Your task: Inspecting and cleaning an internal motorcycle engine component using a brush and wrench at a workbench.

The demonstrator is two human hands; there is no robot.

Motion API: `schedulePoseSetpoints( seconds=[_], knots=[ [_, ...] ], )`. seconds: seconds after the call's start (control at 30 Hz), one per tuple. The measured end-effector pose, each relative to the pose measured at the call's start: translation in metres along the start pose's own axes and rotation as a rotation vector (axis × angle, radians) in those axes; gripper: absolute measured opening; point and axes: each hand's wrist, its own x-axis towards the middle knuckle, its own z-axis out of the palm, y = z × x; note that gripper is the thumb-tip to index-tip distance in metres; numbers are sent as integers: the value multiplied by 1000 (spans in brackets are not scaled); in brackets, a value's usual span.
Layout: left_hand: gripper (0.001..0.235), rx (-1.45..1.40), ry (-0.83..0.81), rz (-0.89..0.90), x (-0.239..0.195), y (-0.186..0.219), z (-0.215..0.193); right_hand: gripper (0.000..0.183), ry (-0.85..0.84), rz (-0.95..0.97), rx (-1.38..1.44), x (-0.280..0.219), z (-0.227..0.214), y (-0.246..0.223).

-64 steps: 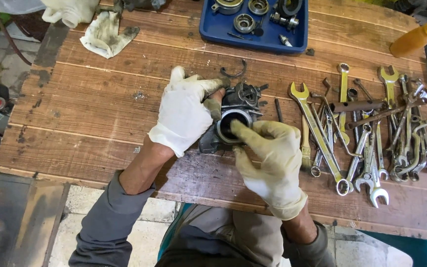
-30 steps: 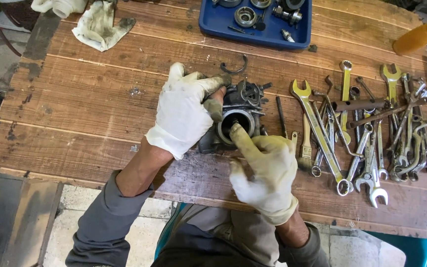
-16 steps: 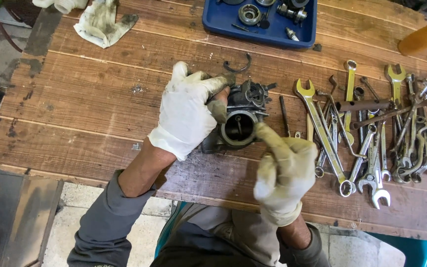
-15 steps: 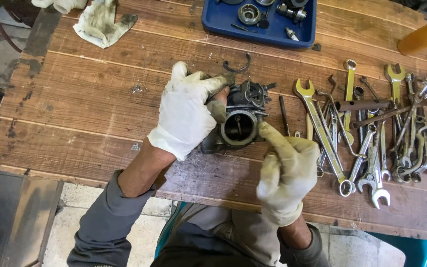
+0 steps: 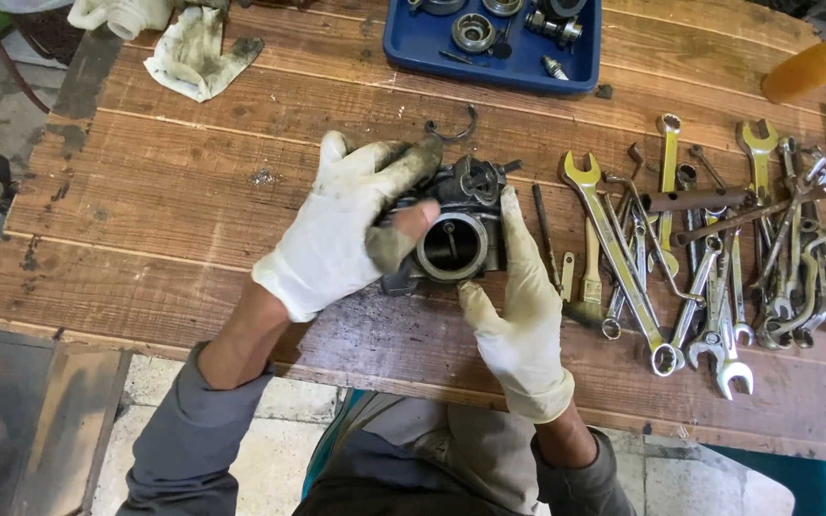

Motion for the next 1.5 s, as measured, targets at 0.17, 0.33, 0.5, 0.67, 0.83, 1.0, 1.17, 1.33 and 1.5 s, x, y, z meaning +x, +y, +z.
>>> schedulePoseSetpoints(
  seconds=[0.17, 0.33, 0.5, 0.67, 0.83, 1.0, 1.17, 1.33, 1.5],
  knots=[
    [67, -20, -86, 19, -6, 3, -6, 74, 14, 17, -32, -4, 0, 1],
    [58, 37, 14, -1, -10, 10, 6, 74, 10, 12, -3, -6, -2, 2],
    [66, 86, 60, -52, -9, 15, 13, 77, -5, -37, -37, -11, -4, 8],
    [64, 106, 81, -53, -10, 15, 16, 80, 1, 48, -75, -7, -5, -2],
    [65, 103, 71, -93, -11, 17, 15, 80, -6, 57, -48, -5, -5, -5],
    [64, 115, 67, -63, -12, 12, 18, 76, -8, 56, -84, -5, -4, -4],
    [58, 71, 95, -40, -10, 6, 19, 73, -10, 49, -76, 1, -3, -8],
    [43, -133, 13, -163, 1, 7, 9, 73, -9, 86, -53, 10, -1, -12],
    [40, -70, 78, -101, 7, -1, 21, 71, 31, 55, 2, 14, 0, -8]
  ],
)
